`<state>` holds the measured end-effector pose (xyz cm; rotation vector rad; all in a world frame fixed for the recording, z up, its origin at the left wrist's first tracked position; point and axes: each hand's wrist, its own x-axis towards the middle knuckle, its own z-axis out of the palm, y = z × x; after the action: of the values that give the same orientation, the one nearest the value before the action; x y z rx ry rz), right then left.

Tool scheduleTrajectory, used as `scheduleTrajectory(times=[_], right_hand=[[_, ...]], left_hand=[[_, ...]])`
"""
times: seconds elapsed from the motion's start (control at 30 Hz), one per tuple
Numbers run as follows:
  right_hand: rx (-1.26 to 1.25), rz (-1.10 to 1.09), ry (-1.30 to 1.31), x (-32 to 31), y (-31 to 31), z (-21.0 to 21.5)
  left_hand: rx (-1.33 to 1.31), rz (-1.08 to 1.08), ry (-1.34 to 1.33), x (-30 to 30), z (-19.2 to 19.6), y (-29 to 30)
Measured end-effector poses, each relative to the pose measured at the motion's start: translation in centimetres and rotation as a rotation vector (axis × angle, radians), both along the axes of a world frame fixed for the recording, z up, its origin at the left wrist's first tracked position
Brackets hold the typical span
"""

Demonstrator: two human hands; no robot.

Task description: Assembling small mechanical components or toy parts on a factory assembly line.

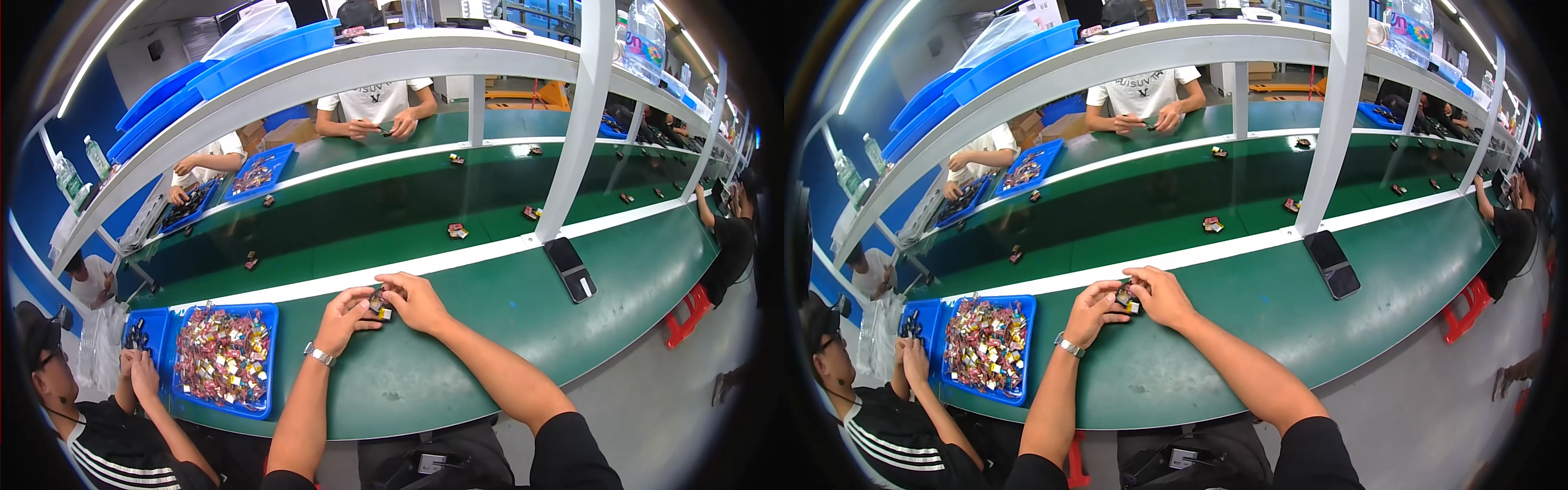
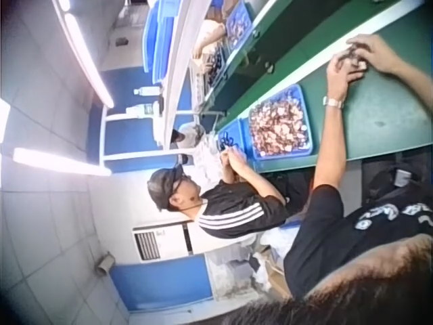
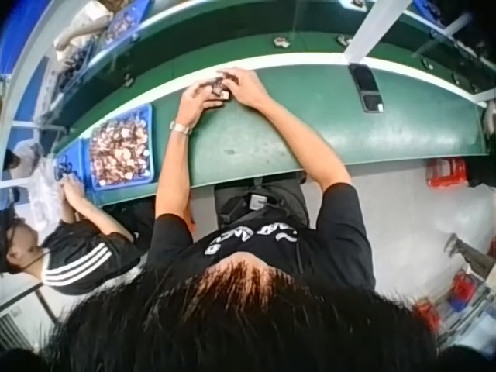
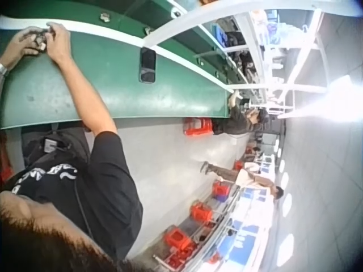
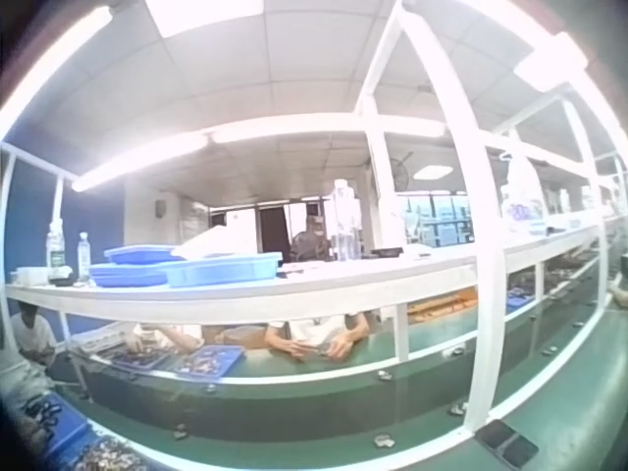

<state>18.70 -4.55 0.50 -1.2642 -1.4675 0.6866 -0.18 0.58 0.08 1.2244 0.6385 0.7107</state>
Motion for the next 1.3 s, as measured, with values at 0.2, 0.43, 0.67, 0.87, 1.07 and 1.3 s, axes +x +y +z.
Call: scheduleTrajectory(times=[0.2,0.43,0.67,0.87,1.07,1.3], right_hand=[[0.242,-0.022,-0.296,0.0,-0.2,0.5],[0.349,-0.119,-0.455,-1.0,-1.0,1.1],[0.367,-0.085,-0.573,-1.0,-0.4,0.1],[0.380,0.028,-0.600,-0.2,-0.6,0.9],[0.343,0.099,-0.603,0.5,-0.3,0.7],[0.282,0.102,-0.594,0.7,-0.7,1.1]], left_hand=[[-0.031,-0.019,-0.040,0.4,0.4,-0.5],[-0.060,0.025,-0.115,1.0,-0.1,-0.8],[-0.095,0.029,-0.173,0.8,-0.2,-0.6],[-0.082,0.016,-0.170,0.6,-0.8,-0.5],[-0.035,0.004,-0.102,1.1,-0.3,-0.7],[-0.044,-0.008,-0.111,0.9,-0.5,-0.4]])
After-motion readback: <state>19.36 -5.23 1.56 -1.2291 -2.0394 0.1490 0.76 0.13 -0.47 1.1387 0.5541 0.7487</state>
